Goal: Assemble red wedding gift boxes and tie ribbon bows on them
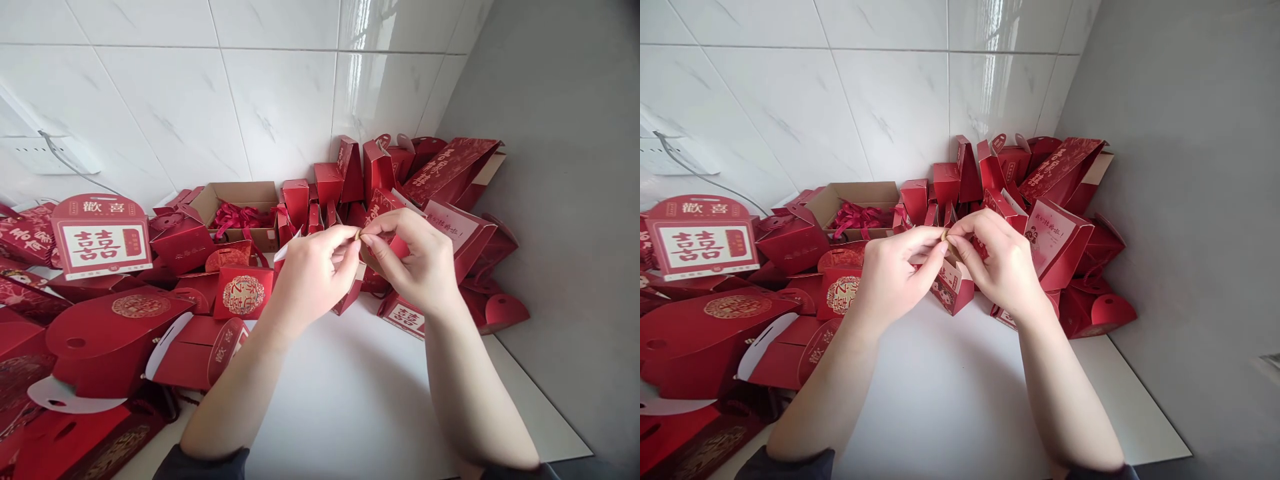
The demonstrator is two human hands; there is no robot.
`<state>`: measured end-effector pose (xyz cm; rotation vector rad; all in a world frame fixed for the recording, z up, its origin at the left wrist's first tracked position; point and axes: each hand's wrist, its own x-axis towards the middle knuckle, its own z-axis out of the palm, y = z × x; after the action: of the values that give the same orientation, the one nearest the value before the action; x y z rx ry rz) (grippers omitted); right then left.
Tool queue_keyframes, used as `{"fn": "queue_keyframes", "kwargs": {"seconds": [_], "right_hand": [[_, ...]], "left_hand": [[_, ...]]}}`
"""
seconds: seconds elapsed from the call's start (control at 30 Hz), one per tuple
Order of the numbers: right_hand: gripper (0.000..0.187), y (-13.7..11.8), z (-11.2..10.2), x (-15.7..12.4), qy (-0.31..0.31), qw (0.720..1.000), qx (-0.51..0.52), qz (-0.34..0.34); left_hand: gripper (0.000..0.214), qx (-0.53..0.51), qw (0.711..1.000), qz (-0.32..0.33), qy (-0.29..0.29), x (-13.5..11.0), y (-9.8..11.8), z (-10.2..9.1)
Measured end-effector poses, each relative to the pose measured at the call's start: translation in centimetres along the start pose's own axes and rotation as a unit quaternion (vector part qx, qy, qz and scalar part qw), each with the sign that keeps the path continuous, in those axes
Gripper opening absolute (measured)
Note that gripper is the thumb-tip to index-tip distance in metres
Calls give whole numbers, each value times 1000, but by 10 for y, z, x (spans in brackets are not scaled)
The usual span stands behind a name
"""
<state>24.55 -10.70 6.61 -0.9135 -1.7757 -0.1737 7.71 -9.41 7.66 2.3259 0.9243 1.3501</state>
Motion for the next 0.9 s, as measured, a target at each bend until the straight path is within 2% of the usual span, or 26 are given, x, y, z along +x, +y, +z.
{"fn": "queue_keyframes", "kwargs": {"seconds": [0.2, 0.3, 0.43, 0.53, 0.63, 0.77, 0.9], "right_hand": [[6, 7, 5, -2, -67, 994, -80, -24], [6, 10, 8, -3, -77, 988, -131, -41], [7, 12, 11, -3, -93, 986, -134, -45], [8, 13, 4, -2, -117, 990, -74, -15], [10, 13, -6, -1, -156, 987, -8, 24], [13, 11, -13, -1, -215, 976, -6, 42], [13, 9, -13, -1, -260, 965, -11, 40]], "left_hand": [[21, 111, 993, -33, -31, 1, -8, 3], [22, 125, 991, -43, -34, 1, -11, 7], [19, 105, 993, -54, -26, 1, -14, 10], [19, 101, 993, -23, -54, 2, -14, 5], [21, 141, 985, 28, -95, 3, -13, -2], [23, 240, 958, 70, -140, 2, -12, -5], [23, 247, 953, 89, -153, 1, -13, -5]]}}
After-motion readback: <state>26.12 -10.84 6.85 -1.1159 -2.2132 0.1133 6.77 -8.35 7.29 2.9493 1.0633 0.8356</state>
